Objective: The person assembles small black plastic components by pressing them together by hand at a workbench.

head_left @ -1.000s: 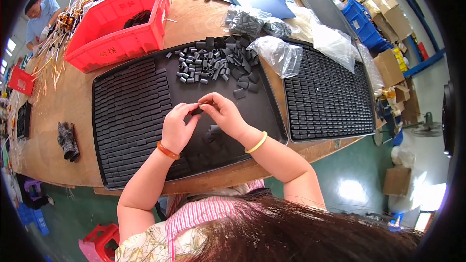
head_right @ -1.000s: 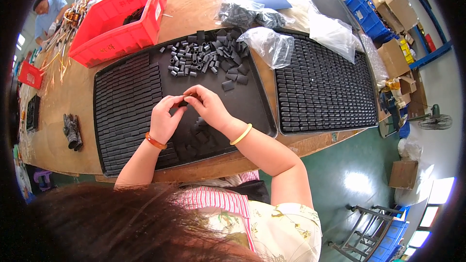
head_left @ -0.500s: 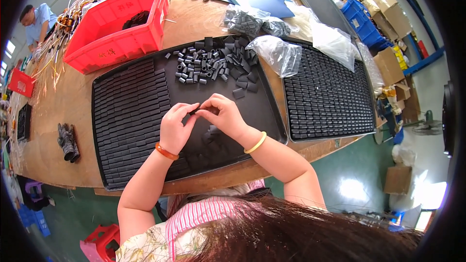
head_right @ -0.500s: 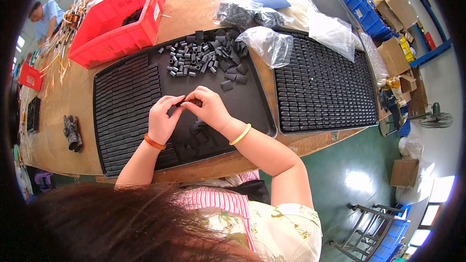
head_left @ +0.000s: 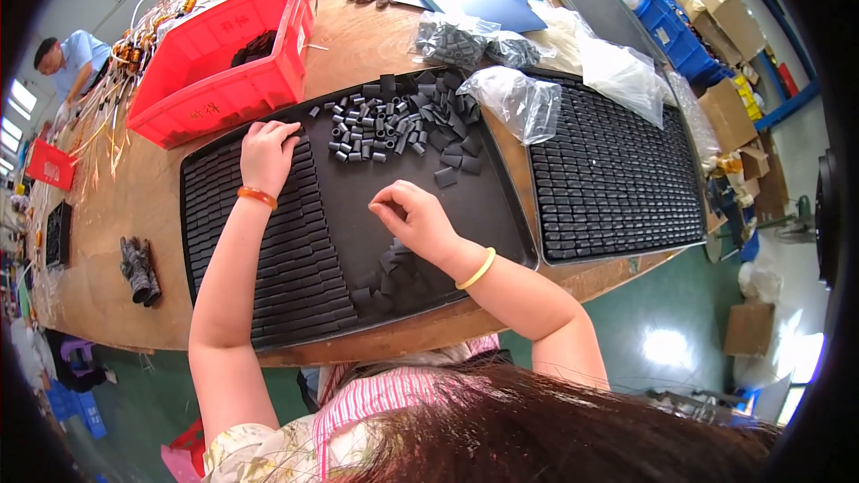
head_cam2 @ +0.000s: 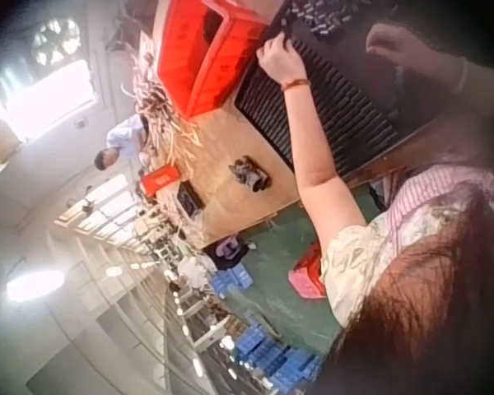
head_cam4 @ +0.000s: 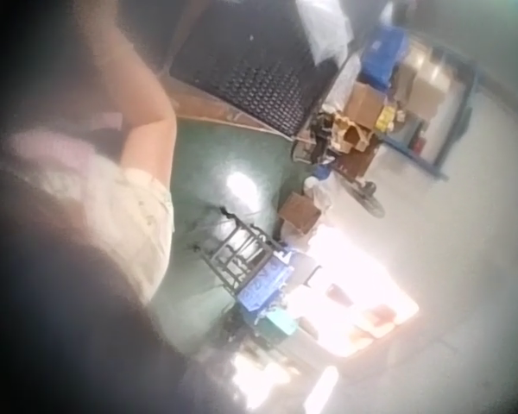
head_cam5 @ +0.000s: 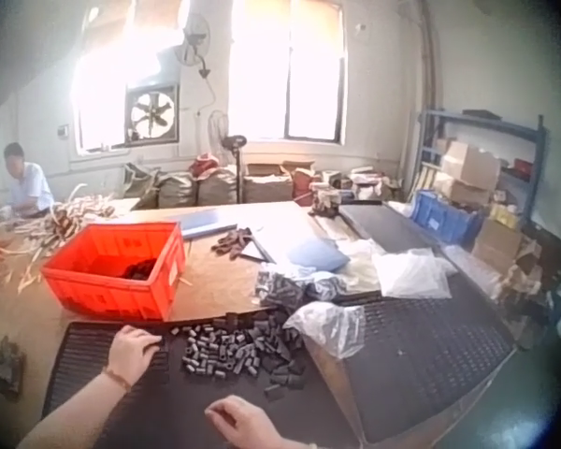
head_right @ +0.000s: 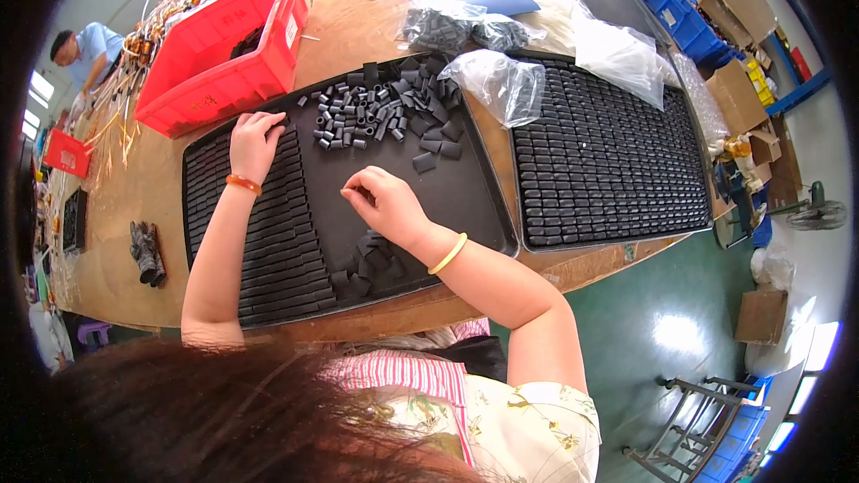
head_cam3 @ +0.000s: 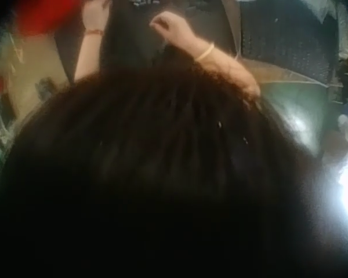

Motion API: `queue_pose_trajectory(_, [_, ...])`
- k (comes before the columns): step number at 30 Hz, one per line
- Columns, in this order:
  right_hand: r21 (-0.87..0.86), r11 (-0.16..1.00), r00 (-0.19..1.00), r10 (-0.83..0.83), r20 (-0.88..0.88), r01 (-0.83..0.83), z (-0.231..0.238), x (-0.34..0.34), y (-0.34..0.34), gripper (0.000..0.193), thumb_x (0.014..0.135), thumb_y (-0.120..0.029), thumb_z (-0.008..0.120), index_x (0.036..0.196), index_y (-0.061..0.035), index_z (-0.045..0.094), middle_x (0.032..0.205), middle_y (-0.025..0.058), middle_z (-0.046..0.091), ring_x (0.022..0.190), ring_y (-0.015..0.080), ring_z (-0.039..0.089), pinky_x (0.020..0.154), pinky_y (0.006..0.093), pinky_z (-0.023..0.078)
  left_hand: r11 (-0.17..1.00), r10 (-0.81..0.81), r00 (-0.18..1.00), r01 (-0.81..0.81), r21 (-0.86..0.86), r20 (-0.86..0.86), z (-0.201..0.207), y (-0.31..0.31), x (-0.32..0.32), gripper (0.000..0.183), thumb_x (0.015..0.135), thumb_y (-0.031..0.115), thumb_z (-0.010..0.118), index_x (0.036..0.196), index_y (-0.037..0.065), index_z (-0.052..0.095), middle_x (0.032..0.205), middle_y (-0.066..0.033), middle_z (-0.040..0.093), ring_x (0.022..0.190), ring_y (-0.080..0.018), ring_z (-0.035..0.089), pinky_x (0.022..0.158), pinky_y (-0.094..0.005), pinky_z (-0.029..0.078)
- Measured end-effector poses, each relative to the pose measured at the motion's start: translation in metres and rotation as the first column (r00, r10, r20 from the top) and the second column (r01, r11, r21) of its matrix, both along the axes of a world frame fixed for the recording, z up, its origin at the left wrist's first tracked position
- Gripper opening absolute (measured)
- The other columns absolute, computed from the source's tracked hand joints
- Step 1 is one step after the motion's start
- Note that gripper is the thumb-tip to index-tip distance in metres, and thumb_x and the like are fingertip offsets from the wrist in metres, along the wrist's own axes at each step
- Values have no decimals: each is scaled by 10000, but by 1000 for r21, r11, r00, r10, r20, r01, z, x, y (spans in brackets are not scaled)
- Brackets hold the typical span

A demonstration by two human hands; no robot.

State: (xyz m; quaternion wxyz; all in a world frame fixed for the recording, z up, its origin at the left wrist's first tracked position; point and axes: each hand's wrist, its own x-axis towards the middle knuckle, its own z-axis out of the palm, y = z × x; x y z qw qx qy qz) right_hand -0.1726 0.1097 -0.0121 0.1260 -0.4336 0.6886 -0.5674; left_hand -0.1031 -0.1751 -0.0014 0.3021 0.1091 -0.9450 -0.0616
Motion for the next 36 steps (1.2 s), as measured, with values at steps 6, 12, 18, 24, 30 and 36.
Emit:
queue_pose_trajectory(6, [-6,1000,996,12,-90,-12,0,-1,0,79,894,-86,699,927,-27,660,822,83,602,670,191,595,618,296,495,990,15,993,1,-144,114,-28,-18,-16,177,825,137,703,994,108,747,910,-23,715,914,-254,615,836,-378,502])
queue_pose_trajectory(12, [18,999,997,33,-64,-32,0,-1,2,81,892,-92,697,929,-29,663,844,94,619,703,219,625,644,311,513,933,54,974,30,-358,222,-29,-12,-1,331,867,109,559,1168,108,696,1158,-3,692,1180,-243,542,978,-399,448])
queue_pose_trajectory(18, [16,999,997,39,-63,-38,-4,-2,0,91,898,-103,695,933,-26,660,850,95,626,702,217,624,646,312,512,946,101,940,10,-325,325,-34,-11,12,451,874,75,527,1314,117,615,1374,-7,608,1340,-264,458,1074,-423,405])
queue_pose_trajectory(24, [33,998,998,-59,19,58,-5,-11,4,122,907,-116,688,932,-3,649,821,92,624,664,170,577,617,294,482,930,97,934,38,-366,343,-26,-5,14,474,883,59,513,1346,125,594,1428,-1,562,1353,-264,447,1082,-420,399])
queue_pose_trajectory(30, [94,993,991,-64,-117,75,-6,-24,7,133,895,-131,689,950,-13,662,811,108,646,695,228,614,645,332,498,951,87,935,25,-307,343,-22,-5,25,547,846,-6,509,1380,104,555,1438,-20,536,1340,-247,461,1088,-401,399])
queue_pose_trajectory(36, [520,854,927,189,-325,8,21,-8,46,238,828,-235,755,997,-81,689,1003,124,622,886,322,661,782,431,546,974,-106,984,132,-185,145,23,51,43,423,822,9,569,1233,72,646,1240,-39,633,1221,-245,540,1026,-385,435])
